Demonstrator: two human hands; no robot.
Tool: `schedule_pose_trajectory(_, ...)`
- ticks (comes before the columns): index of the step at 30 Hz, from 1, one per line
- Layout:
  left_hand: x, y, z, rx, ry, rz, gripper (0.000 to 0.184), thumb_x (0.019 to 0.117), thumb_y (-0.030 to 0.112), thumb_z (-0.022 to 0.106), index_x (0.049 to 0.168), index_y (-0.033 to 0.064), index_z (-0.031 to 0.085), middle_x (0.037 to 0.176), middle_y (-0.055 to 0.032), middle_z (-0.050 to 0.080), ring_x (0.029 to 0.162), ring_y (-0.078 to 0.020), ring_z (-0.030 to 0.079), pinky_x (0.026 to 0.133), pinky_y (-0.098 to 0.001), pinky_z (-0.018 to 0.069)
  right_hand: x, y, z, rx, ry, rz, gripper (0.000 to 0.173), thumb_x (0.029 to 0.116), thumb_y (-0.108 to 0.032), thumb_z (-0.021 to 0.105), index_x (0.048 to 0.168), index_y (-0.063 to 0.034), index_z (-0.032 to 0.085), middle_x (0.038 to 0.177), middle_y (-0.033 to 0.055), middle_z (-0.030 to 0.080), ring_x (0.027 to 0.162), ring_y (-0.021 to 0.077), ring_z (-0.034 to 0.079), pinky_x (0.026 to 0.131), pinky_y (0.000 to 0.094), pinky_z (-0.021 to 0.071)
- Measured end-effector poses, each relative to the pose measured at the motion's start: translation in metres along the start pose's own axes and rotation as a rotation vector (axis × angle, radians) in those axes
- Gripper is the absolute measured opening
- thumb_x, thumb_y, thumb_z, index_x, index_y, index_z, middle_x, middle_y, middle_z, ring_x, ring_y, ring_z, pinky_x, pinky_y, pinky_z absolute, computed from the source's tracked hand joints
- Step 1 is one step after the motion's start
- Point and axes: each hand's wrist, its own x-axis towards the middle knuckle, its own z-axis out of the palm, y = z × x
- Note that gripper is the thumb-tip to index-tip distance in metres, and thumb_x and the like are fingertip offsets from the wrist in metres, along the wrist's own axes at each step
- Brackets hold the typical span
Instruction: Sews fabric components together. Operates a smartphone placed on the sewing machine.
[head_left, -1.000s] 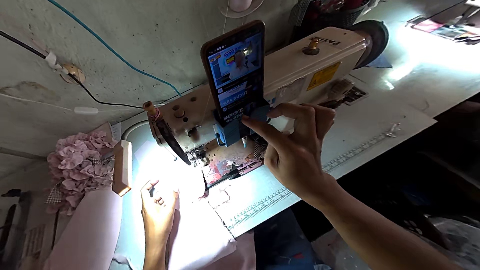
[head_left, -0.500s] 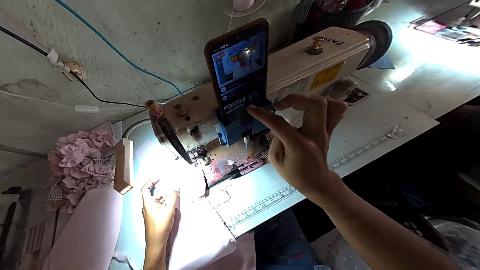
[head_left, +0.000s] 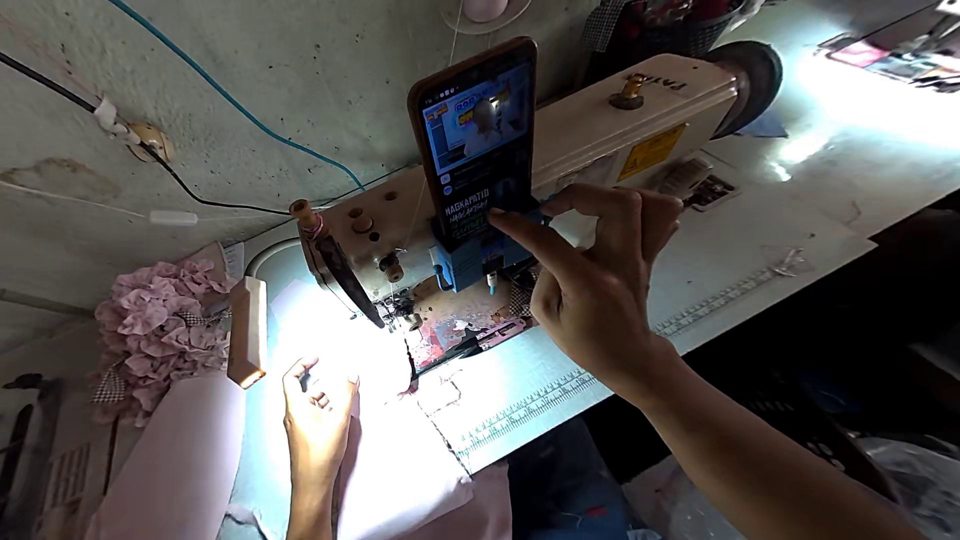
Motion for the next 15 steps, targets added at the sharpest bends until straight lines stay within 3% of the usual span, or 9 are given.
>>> schedule_pose_trajectory(6, 0.0, 0.001, 0.0, -0.022, -0.002, -0.008, 0.069, 0.08, 0.017, 0.08, 0.139, -0.0001, 0.047, 0.118, -0.0087, 0.067, 0.073, -0.003, 0.068, 0.061, -0.0183, 0.0585, -0.008, -0.002, -0.002, 0.013, 0.006, 0.003, 0.053, 0.0904, 0.001, 0.055, 0.131, -0.0275, 0.072, 0.121, 0.0125, 0.058, 0.115, 0.0335, 0.048, 0.094, 0.0515, 0.0317)
schedule_pose_trajectory(9, 0.0, 0.001, 0.001, -0.03, 0.004, 0.001, 0.068, 0.0792, 0.015, 0.08, 0.137, -0.0002, 0.047, 0.107, -0.006, 0.069, 0.069, -0.0022, 0.067, 0.058, -0.0176, 0.0575, -0.015, -0.001, -0.001, 0.022, -0.004, -0.001, 0.053, 0.0898, 0.001, 0.055, 0.129, -0.0286, 0.073, 0.122, 0.0123, 0.058, 0.115, 0.033, 0.048, 0.095, 0.0507, 0.0309)
schedule_pose_trajectory(11, 0.0, 0.001, 0.0, -0.03, -0.005, -0.002, 0.068, 0.0803, 0.015, 0.08, 0.138, -0.0003, 0.047, 0.115, -0.0079, 0.067, 0.071, -0.0028, 0.068, 0.06, -0.0181, 0.0582, -0.017, -0.001, 0.001, 0.026, -0.006, -0.003, 0.051, 0.0897, 0.001, 0.056, 0.127, -0.0291, 0.074, 0.122, 0.012, 0.058, 0.116, 0.0329, 0.048, 0.096, 0.0509, 0.0308)
schedule_pose_trajectory(15, 0.0, 0.002, 0.001, -0.041, 0.002, 0.005, 0.068, 0.0801, 0.013, 0.08, 0.138, -0.0012, 0.047, 0.112, -0.0073, 0.067, 0.071, -0.002, 0.068, 0.06, -0.0171, 0.0586, -0.012, 0.001, 0.002, 0.018, -0.013, -0.006, 0.051, 0.0872, 0.003, 0.057, 0.124, -0.0278, 0.075, 0.121, 0.0127, 0.058, 0.115, 0.0343, 0.048, 0.094, 0.0516, 0.031)
